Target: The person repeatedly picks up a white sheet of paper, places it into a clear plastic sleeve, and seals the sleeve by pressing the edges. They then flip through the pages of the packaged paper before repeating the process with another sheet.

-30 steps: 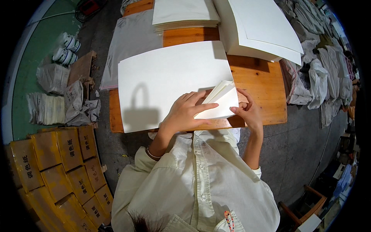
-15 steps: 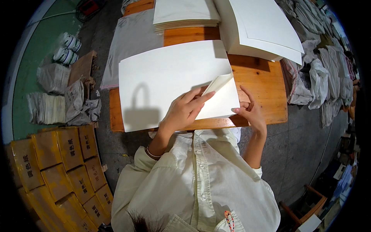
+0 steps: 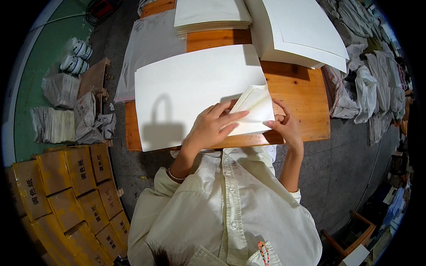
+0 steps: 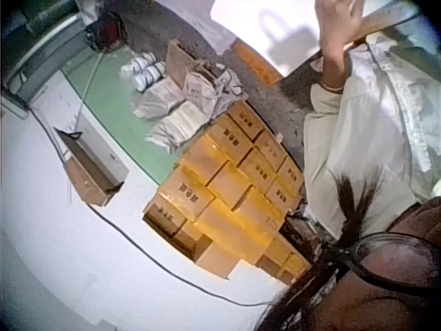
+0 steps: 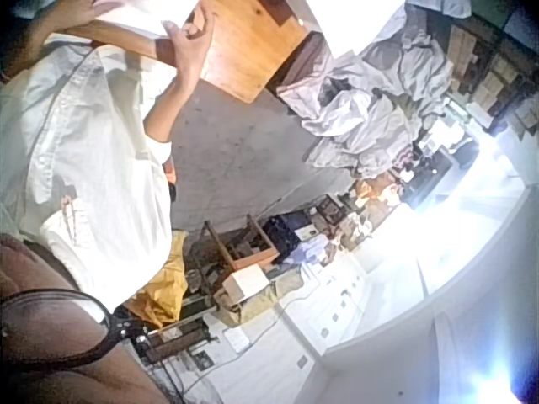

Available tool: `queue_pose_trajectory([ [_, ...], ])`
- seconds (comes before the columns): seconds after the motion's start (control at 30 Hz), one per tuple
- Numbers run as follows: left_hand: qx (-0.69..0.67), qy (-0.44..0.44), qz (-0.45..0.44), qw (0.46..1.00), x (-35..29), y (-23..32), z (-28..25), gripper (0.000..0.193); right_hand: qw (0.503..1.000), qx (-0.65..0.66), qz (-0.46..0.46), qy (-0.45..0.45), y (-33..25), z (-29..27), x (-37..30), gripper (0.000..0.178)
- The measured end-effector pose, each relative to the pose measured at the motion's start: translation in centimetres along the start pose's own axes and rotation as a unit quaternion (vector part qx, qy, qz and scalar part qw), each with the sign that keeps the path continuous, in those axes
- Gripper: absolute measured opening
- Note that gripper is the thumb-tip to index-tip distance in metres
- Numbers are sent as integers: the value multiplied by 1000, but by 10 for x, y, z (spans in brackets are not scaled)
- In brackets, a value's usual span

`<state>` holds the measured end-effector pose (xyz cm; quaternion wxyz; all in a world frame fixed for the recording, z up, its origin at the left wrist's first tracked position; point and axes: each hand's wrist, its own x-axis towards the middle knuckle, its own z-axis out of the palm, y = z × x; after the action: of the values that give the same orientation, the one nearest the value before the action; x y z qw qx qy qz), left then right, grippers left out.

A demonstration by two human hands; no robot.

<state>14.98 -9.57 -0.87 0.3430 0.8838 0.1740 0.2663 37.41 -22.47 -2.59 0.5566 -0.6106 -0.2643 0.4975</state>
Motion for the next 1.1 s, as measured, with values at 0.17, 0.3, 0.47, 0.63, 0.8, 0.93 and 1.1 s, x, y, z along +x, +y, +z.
queue_pose_trajectory([
  [0.17,-6,27,10,1000,-3,-10,5,47,999,-2,-12,-40,3,-12,-1,73],
  [0.3,59,-27,41,997,3,2,0,47,1000,-21,3,-21,1,-6,0,71],
  [0.47,24,-8,33,999,1,-2,1,47,999,-33,-3,-13,5,-5,3,71],
  [0.63,-10,30,-17,999,-2,-5,5,44,1000,5,-3,-29,-2,-4,0,74],
  [0.8,22,25,63,997,2,-8,2,48,999,-14,9,-47,0,-12,2,74],
  [0.93,54,-18,51,997,3,-1,1,50,999,-40,12,-22,-3,-4,2,72],
  [1.1,15,-5,26,1000,2,-2,-1,47,1000,-9,8,-17,-7,1,0,71],
])
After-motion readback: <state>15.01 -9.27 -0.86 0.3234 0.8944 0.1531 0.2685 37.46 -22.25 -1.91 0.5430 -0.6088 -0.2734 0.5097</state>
